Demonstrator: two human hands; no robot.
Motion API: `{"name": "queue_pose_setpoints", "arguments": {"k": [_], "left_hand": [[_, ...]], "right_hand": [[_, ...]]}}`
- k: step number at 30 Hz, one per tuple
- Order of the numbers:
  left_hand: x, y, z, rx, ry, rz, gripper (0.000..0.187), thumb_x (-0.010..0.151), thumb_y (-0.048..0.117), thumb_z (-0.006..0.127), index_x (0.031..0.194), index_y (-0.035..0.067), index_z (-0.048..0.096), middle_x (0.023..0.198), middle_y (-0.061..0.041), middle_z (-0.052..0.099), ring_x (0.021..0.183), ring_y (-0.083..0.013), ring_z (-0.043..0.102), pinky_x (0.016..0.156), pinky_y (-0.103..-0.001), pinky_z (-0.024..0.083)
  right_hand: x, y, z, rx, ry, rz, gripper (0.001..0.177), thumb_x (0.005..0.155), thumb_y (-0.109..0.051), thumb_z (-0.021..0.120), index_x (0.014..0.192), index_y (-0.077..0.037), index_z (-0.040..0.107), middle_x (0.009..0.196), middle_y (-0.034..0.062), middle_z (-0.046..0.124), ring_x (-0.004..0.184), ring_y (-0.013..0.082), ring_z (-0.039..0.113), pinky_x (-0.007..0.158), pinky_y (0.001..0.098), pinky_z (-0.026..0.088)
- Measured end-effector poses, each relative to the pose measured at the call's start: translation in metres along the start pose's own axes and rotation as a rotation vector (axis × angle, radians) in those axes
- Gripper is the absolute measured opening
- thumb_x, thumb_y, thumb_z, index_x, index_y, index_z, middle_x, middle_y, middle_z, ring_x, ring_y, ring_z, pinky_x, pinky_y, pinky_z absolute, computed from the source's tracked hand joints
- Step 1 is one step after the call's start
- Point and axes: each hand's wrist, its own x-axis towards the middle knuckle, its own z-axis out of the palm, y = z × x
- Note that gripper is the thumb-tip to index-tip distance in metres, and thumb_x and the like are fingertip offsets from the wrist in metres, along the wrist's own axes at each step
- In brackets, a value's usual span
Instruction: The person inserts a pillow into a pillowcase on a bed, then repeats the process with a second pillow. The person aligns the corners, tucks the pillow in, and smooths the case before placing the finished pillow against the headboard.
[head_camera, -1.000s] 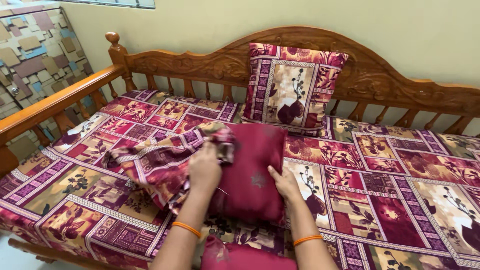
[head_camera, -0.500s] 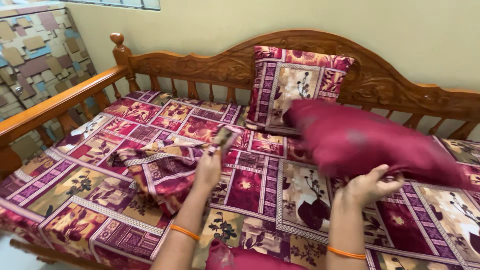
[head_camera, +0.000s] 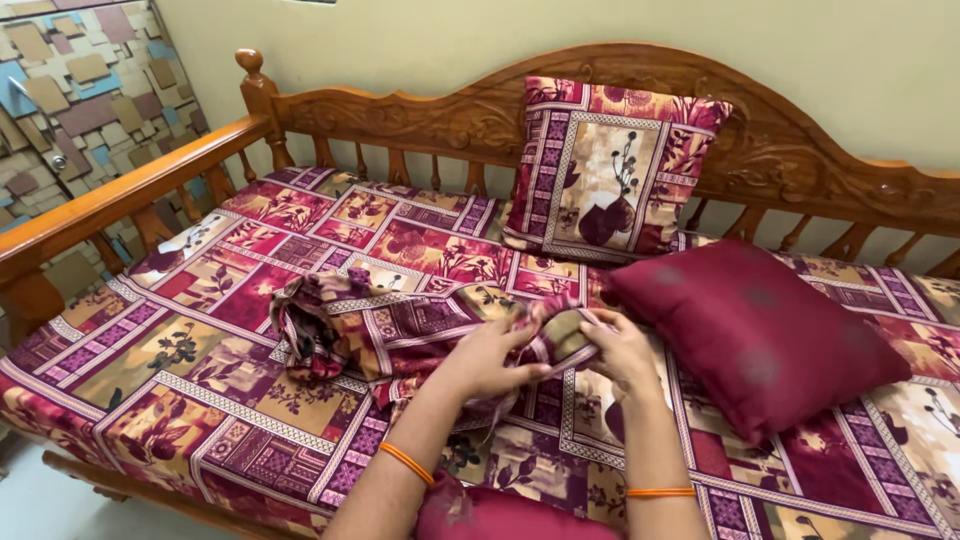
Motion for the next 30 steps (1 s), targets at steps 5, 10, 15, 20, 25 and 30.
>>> {"name": "queue_pose_setpoints", "arguments": {"k": [5, 10, 15, 20, 25, 30], "left_hand": [[-0.002, 0.001, -0.003, 0.161, -0.288, -0.326, 0.069, 0.086, 0.063, 0.055, 0.146, 0.029, 0.057, 0.134, -0.013, 0.068, 0.125, -0.0330, 0.064, 0.108, -0.046, 0.047], [-0.005, 0.002, -0.004, 0.372, 0.138, -0.244, 0.065, 0.079, 0.051, 0.076, 0.124, 0.004, 0.067, 0.114, -0.016, 0.071, 0.107, -0.0331, 0.068, 0.090, -0.044, 0.054], [-0.009, 0.003, -0.017, 0.201, -0.099, -0.462, 0.051, 0.087, 0.053, 0.076, 0.106, 0.007, 0.075, 0.114, -0.016, 0.075, 0.109, -0.0326, 0.071, 0.093, -0.043, 0.056], [-0.012, -0.047, 0.006, 0.385, -0.370, -0.563, 0.047, 0.085, 0.035, 0.081, 0.122, 0.011, 0.066, 0.124, -0.015, 0.069, 0.115, -0.0324, 0.068, 0.091, -0.047, 0.056], [-0.017, -0.071, 0.012, 0.407, 0.012, -0.599, 0.071, 0.077, 0.029, 0.084, 0.139, 0.018, 0.051, 0.124, -0.016, 0.064, 0.115, -0.0337, 0.065, 0.089, -0.045, 0.056], [-0.027, -0.080, 0.001, 0.485, 0.410, -0.526, 0.054, 0.080, 0.029, 0.079, 0.128, 0.017, 0.058, 0.119, -0.015, 0.061, 0.115, -0.0342, 0.058, 0.094, -0.048, 0.049]], "right_hand": [[0.009, 0.026, -0.040, -0.377, 0.254, -0.033, 0.033, 0.090, -0.008, 0.068, 0.123, -0.010, 0.075, 0.087, 0.0118, 0.071, 0.066, 0.0197, 0.059, 0.054, 0.0350, 0.044], [0.008, 0.028, -0.054, -0.878, 0.315, -0.036, 0.042, 0.084, -0.016, 0.073, 0.125, -0.014, 0.069, 0.096, 0.0163, 0.076, 0.082, 0.0268, 0.072, 0.076, 0.0378, 0.055], [0.023, 0.046, -0.042, -0.879, 0.138, -0.214, 0.056, 0.076, -0.016, 0.078, 0.129, -0.016, 0.062, 0.115, 0.0110, 0.070, 0.098, 0.0258, 0.070, 0.087, 0.0385, 0.055], [0.022, 0.066, -0.035, -0.958, 0.017, -0.111, 0.054, 0.077, -0.010, 0.074, 0.129, -0.022, 0.070, 0.097, 0.0149, 0.076, 0.087, 0.0255, 0.073, 0.081, 0.0382, 0.058], [0.028, 0.072, -0.040, -0.888, 0.167, -0.099, 0.031, 0.090, -0.019, 0.070, 0.121, -0.022, 0.075, 0.090, 0.0106, 0.076, 0.076, 0.0229, 0.073, 0.072, 0.0363, 0.057], [0.029, 0.073, -0.038, -0.545, 0.263, -0.324, 0.024, 0.097, -0.018, 0.064, 0.118, -0.013, 0.073, 0.095, 0.0085, 0.075, 0.081, 0.0182, 0.069, 0.072, 0.0334, 0.055]]}}
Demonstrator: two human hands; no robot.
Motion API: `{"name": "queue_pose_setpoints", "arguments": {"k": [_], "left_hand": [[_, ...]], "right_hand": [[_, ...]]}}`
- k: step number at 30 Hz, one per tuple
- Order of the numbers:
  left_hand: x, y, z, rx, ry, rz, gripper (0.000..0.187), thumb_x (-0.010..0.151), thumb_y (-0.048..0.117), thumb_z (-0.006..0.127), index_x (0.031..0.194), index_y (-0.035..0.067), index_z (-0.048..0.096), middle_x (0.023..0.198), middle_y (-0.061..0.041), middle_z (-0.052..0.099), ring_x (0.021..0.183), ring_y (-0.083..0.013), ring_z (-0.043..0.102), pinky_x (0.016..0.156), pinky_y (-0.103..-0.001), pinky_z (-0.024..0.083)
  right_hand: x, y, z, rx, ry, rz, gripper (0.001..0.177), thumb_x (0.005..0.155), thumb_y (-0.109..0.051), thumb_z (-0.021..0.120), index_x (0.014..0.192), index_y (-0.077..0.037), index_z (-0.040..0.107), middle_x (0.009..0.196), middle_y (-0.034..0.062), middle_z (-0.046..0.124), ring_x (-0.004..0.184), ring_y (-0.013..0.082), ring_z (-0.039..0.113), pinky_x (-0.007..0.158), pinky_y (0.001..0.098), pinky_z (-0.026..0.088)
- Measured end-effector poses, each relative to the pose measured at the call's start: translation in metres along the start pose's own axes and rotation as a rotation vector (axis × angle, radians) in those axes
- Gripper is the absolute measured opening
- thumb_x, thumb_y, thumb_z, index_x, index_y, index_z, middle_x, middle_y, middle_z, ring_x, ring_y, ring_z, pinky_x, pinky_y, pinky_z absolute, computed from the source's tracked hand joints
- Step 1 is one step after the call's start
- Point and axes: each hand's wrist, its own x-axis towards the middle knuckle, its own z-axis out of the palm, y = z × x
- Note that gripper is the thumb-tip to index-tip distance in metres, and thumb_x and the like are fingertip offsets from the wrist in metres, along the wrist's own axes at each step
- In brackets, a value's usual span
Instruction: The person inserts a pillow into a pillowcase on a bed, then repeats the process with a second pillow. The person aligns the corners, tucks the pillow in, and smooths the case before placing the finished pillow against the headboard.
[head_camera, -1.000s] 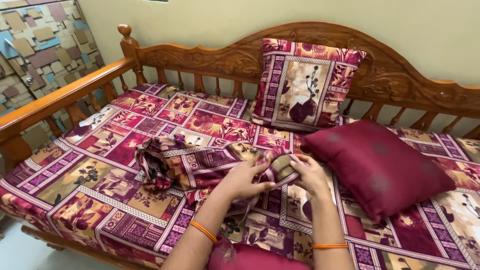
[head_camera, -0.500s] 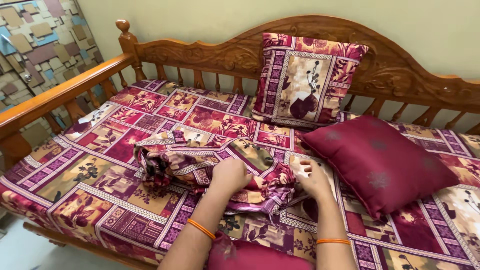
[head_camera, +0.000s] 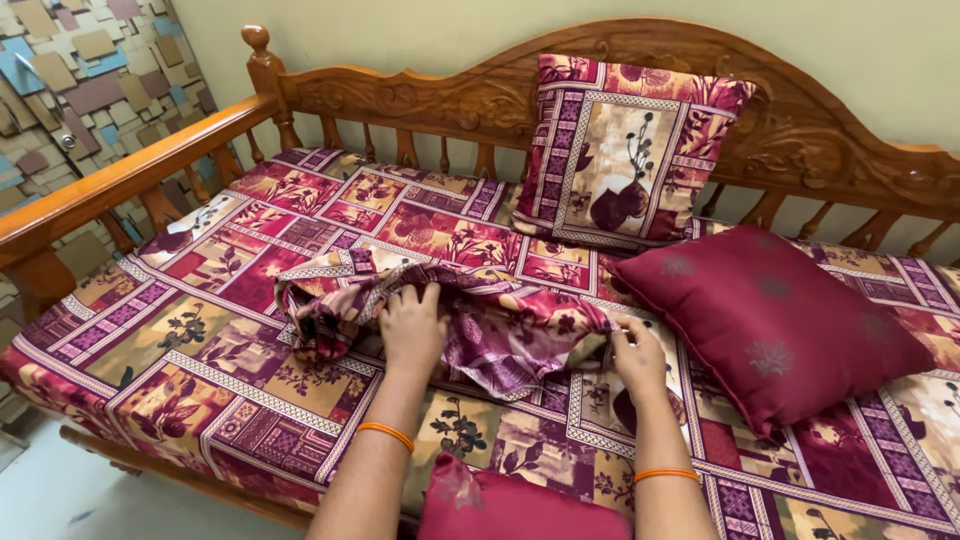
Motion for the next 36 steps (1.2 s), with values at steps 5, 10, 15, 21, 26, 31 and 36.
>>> {"name": "queue_pose_setpoints", "arguments": {"k": [5, 10, 15, 21, 26, 31, 36], "left_hand": [[0.003, -0.030, 0.026, 0.141, 0.285, -0.033, 0.053, 0.091, 0.010, 0.071, 0.142, 0.019, 0.058, 0.122, -0.011, 0.063, 0.111, -0.0293, 0.061, 0.096, -0.042, 0.051], [0.009, -0.042, 0.012, -0.307, 0.135, -0.290, 0.058, 0.085, 0.002, 0.070, 0.140, 0.006, 0.052, 0.121, -0.019, 0.062, 0.096, -0.0300, 0.067, 0.083, -0.041, 0.058], [0.023, -0.039, -0.016, -0.729, 0.185, -0.399, 0.036, 0.088, 0.000, 0.069, 0.119, 0.001, 0.051, 0.109, -0.016, 0.068, 0.091, -0.0256, 0.071, 0.082, -0.038, 0.057], [0.029, -0.020, -0.093, -0.589, 0.214, -0.147, 0.015, 0.085, -0.002, 0.067, 0.081, 0.010, 0.076, 0.119, -0.010, 0.067, 0.092, -0.0216, 0.072, 0.076, -0.035, 0.061], [0.008, 0.008, -0.182, -0.474, 0.334, 0.137, 0.031, 0.085, 0.001, 0.065, 0.108, 0.016, 0.079, 0.131, -0.010, 0.068, 0.091, -0.0257, 0.073, 0.081, -0.038, 0.060], [0.013, 0.008, -0.178, -0.485, 0.127, 0.172, 0.042, 0.093, -0.004, 0.057, 0.132, 0.010, 0.066, 0.124, -0.019, 0.066, 0.106, -0.0385, 0.068, 0.093, -0.047, 0.055], [0.034, -0.009, -0.125, -0.148, -0.472, 0.018, 0.072, 0.079, -0.008, 0.064, 0.147, 0.004, 0.042, 0.131, -0.022, 0.063, 0.117, -0.0365, 0.064, 0.100, -0.047, 0.052]], "right_hand": [[0.012, -0.003, 0.002, 0.584, 0.026, 0.203, 0.019, 0.103, -0.013, 0.049, 0.110, -0.008, 0.066, 0.099, 0.0052, 0.070, 0.084, 0.0146, 0.068, 0.073, 0.0306, 0.057], [0.039, 0.022, -0.017, 0.928, 0.140, 0.169, 0.020, 0.104, -0.010, 0.046, 0.106, -0.005, 0.065, 0.097, 0.0060, 0.070, 0.084, 0.0153, 0.068, 0.077, 0.0298, 0.057], [0.025, -0.005, -0.028, 0.889, 0.243, 0.331, 0.022, 0.102, -0.010, 0.048, 0.105, -0.004, 0.068, 0.095, 0.0048, 0.073, 0.084, 0.0161, 0.071, 0.076, 0.0302, 0.059], [-0.010, -0.111, -0.080, 0.880, 0.314, 0.266, 0.009, 0.104, -0.017, 0.057, 0.107, -0.013, 0.064, 0.088, -0.0019, 0.069, 0.078, 0.0137, 0.070, 0.067, 0.0315, 0.061], [-0.023, -0.159, -0.153, 0.793, 0.441, -0.244, 0.016, 0.111, -0.008, 0.051, 0.109, -0.009, 0.067, 0.100, 0.0027, 0.069, 0.086, 0.0129, 0.069, 0.075, 0.0261, 0.059], [0.002, -0.151, -0.190, 0.393, 0.352, -0.330, 0.017, 0.108, -0.006, 0.051, 0.111, -0.003, 0.067, 0.099, 0.0060, 0.065, 0.088, 0.0161, 0.063, 0.077, 0.0318, 0.052], [0.036, -0.159, -0.099, -0.269, 0.131, 0.029, 0.025, 0.102, -0.020, 0.061, 0.122, -0.010, 0.073, 0.098, 0.0039, 0.070, 0.086, 0.0162, 0.065, 0.078, 0.0330, 0.049]]}}
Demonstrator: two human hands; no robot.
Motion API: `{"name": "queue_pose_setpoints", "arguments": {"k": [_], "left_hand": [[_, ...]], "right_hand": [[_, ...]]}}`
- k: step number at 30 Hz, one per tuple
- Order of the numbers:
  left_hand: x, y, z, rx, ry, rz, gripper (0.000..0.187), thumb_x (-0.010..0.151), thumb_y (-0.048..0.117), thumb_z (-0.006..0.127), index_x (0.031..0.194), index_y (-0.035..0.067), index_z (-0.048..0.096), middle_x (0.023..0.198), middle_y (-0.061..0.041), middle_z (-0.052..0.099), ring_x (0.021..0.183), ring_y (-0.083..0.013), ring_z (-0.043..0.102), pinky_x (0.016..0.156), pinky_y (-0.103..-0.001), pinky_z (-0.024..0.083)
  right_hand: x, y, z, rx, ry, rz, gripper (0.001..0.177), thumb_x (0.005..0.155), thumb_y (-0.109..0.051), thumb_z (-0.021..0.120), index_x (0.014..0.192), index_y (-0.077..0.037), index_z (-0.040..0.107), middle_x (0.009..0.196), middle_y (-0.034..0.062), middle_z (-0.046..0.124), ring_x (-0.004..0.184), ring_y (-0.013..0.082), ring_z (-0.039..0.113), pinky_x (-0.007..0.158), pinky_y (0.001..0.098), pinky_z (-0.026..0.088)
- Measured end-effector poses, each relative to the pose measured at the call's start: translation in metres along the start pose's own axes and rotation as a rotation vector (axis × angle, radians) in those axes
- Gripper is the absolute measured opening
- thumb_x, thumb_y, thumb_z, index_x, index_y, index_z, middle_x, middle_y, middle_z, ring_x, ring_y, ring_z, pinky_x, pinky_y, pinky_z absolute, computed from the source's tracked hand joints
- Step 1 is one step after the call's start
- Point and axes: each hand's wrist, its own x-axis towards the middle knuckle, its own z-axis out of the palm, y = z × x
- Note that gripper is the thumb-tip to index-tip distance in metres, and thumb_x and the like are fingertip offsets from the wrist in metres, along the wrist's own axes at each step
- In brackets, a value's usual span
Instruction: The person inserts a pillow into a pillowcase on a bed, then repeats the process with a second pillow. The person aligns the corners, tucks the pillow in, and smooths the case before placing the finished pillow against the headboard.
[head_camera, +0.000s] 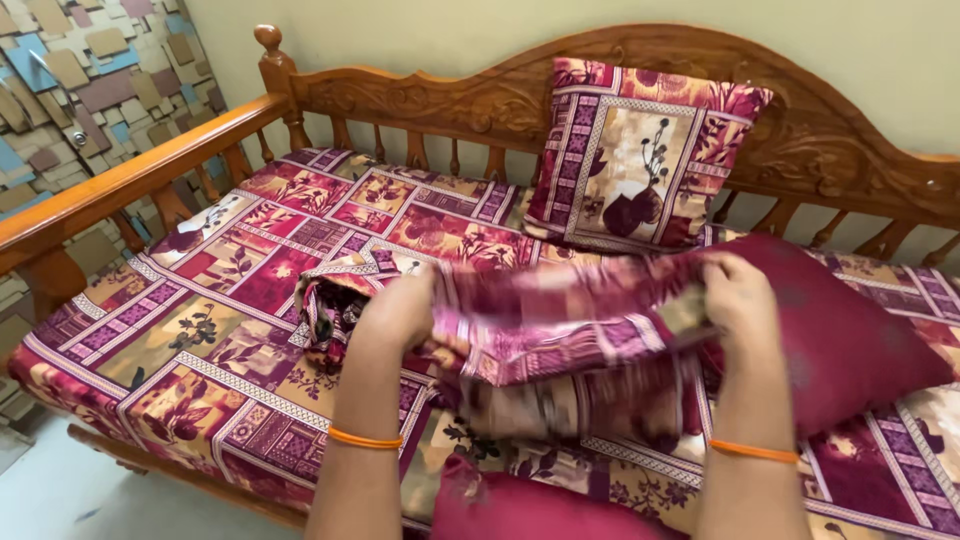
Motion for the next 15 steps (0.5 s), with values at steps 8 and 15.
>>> {"name": "queue_pose_setpoints", "arguments": {"k": [8, 15], "left_hand": [[0.006, -0.020, -0.012, -0.301, 0.555, -0.073, 0.065, 0.088, -0.006, 0.053, 0.151, 0.002, 0.036, 0.153, -0.028, 0.042, 0.105, -0.0420, 0.069, 0.089, -0.045, 0.058], [0.042, -0.070, 0.071, -0.045, -0.032, -0.145, 0.071, 0.090, 0.004, 0.056, 0.156, 0.010, 0.032, 0.126, -0.030, 0.066, 0.117, -0.0420, 0.066, 0.102, -0.048, 0.052]], "right_hand": [[-0.010, -0.037, 0.024, 0.694, 0.029, -0.378, 0.016, 0.110, -0.006, 0.055, 0.121, -0.006, 0.067, 0.110, 0.0016, 0.071, 0.093, 0.0108, 0.065, 0.078, 0.0259, 0.054], [-0.001, 0.105, 0.106, 0.270, -0.135, -0.127, 0.017, 0.094, -0.006, 0.071, 0.110, -0.007, 0.078, 0.092, 0.0089, 0.075, 0.076, 0.0157, 0.065, 0.065, 0.0286, 0.051]]}}
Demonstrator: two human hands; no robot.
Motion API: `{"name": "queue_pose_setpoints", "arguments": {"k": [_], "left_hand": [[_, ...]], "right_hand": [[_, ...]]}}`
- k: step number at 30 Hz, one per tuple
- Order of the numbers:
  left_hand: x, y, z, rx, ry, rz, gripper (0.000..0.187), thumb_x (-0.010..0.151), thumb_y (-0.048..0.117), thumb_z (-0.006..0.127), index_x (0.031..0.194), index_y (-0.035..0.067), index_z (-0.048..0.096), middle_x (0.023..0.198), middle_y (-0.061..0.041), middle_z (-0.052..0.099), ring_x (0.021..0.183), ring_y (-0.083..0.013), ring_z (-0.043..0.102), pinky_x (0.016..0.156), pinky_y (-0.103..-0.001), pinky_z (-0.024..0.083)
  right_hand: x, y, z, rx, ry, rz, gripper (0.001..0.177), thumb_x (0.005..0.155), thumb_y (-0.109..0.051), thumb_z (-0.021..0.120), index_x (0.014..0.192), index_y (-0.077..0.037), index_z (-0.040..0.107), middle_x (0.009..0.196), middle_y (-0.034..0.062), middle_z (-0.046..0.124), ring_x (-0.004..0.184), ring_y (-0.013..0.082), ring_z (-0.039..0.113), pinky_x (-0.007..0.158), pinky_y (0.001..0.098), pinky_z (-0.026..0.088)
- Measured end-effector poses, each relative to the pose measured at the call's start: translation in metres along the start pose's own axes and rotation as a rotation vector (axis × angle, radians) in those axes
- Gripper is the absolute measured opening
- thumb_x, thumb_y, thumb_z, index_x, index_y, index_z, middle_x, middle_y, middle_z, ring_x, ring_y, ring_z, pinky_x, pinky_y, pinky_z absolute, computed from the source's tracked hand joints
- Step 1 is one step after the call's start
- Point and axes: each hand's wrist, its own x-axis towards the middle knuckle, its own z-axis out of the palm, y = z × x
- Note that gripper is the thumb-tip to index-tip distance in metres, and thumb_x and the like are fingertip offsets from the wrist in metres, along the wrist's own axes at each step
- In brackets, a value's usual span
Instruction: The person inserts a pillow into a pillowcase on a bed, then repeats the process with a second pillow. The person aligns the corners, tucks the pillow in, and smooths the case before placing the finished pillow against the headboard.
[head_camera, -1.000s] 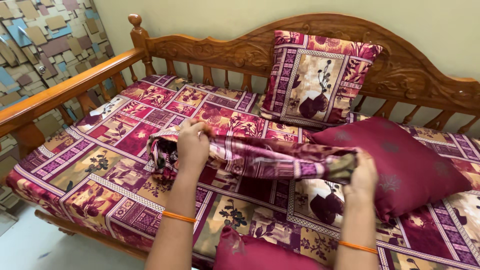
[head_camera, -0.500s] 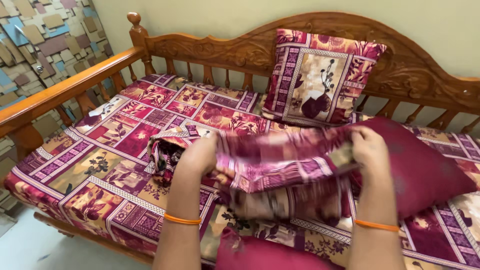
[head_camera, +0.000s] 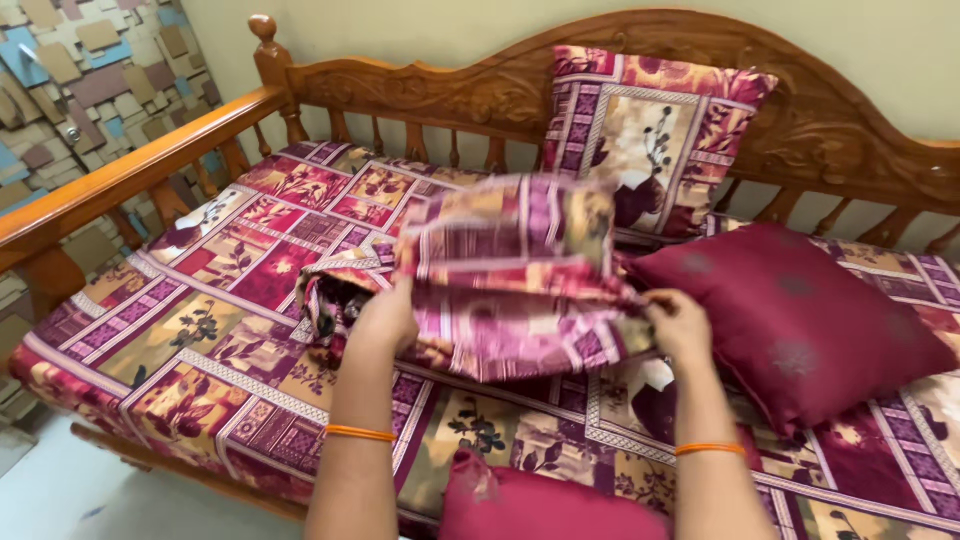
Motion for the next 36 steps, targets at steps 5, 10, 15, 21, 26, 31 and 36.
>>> {"name": "queue_pose_setpoints", "arguments": {"k": [5, 10, 15, 21, 26, 31, 36], "left_hand": [[0.004, -0.006, 0.007, 0.107, -0.213, 0.064, 0.060, 0.083, 0.023, 0.077, 0.140, 0.022, 0.057, 0.130, -0.016, 0.068, 0.120, -0.0337, 0.067, 0.104, -0.045, 0.053], [-0.036, 0.040, -0.033, 0.113, 0.044, -0.049, 0.037, 0.089, 0.040, 0.076, 0.122, 0.026, 0.073, 0.135, -0.018, 0.062, 0.121, -0.0344, 0.065, 0.102, -0.046, 0.053], [-0.038, 0.088, -0.002, -0.115, -0.079, 0.316, 0.050, 0.081, 0.034, 0.076, 0.128, 0.020, 0.067, 0.136, -0.014, 0.059, 0.119, -0.0310, 0.066, 0.105, -0.040, 0.052], [-0.039, 0.110, 0.027, -0.026, -0.106, 0.481, 0.058, 0.084, 0.035, 0.075, 0.136, 0.015, 0.059, 0.136, -0.017, 0.057, 0.125, -0.0341, 0.058, 0.107, -0.041, 0.048], [-0.039, 0.111, 0.028, -0.057, -0.104, 0.491, 0.059, 0.084, 0.033, 0.074, 0.138, 0.017, 0.058, 0.139, -0.014, 0.057, 0.127, -0.0318, 0.058, 0.108, -0.039, 0.047], [-0.044, 0.118, 0.020, -0.136, -0.095, 0.623, 0.051, 0.085, 0.028, 0.072, 0.133, 0.015, 0.062, 0.137, -0.011, 0.062, 0.127, -0.0276, 0.060, 0.110, -0.037, 0.047], [-0.059, 0.134, 0.006, -0.326, -0.156, 0.526, 0.054, 0.085, 0.031, 0.073, 0.136, 0.017, 0.062, 0.137, -0.007, 0.064, 0.126, -0.0218, 0.063, 0.108, -0.035, 0.049]], "right_hand": [[0.006, 0.099, 0.011, -0.292, -0.070, 0.189, 0.032, 0.088, -0.016, 0.075, 0.119, -0.017, 0.080, 0.095, 0.0097, 0.077, 0.081, 0.0198, 0.071, 0.075, 0.0340, 0.055], [0.020, 0.119, 0.007, 0.647, 0.053, 0.652, 0.080, 0.085, -0.043, 0.081, 0.148, -0.005, 0.049, 0.130, 0.0240, 0.061, 0.108, 0.0351, 0.065, 0.094, 0.0499, 0.053], [-0.009, 0.067, -0.036, 1.204, 0.497, 0.824, 0.113, 0.067, -0.074, 0.072, 0.158, -0.022, 0.029, 0.147, 0.0231, 0.043, 0.132, 0.0392, 0.051, 0.108, 0.0546, 0.044], [-0.008, 0.088, -0.048, 1.450, 0.728, 0.804, 0.113, 0.075, -0.078, 0.070, 0.158, -0.017, 0.025, 0.151, 0.0211, 0.043, 0.136, 0.0419, 0.047, 0.111, 0.0544, 0.046], [-0.007, 0.126, -0.044, 1.619, 0.730, 0.570, 0.084, 0.080, -0.061, 0.068, 0.149, -0.017, 0.048, 0.149, 0.0134, 0.051, 0.134, 0.0414, 0.050, 0.111, 0.0640, 0.047], [-0.027, 0.094, -0.098, 1.556, 0.698, 0.259, 0.070, 0.086, -0.052, 0.061, 0.147, -0.020, 0.052, 0.150, 0.0111, 0.054, 0.137, 0.0365, 0.049, 0.111, 0.0672, 0.037], [-0.053, 0.038, -0.128, 1.603, 0.538, 0.027, 0.066, 0.087, -0.045, 0.058, 0.147, -0.019, 0.054, 0.151, 0.0074, 0.056, 0.140, 0.0361, 0.050, 0.115, 0.0636, 0.040]]}}
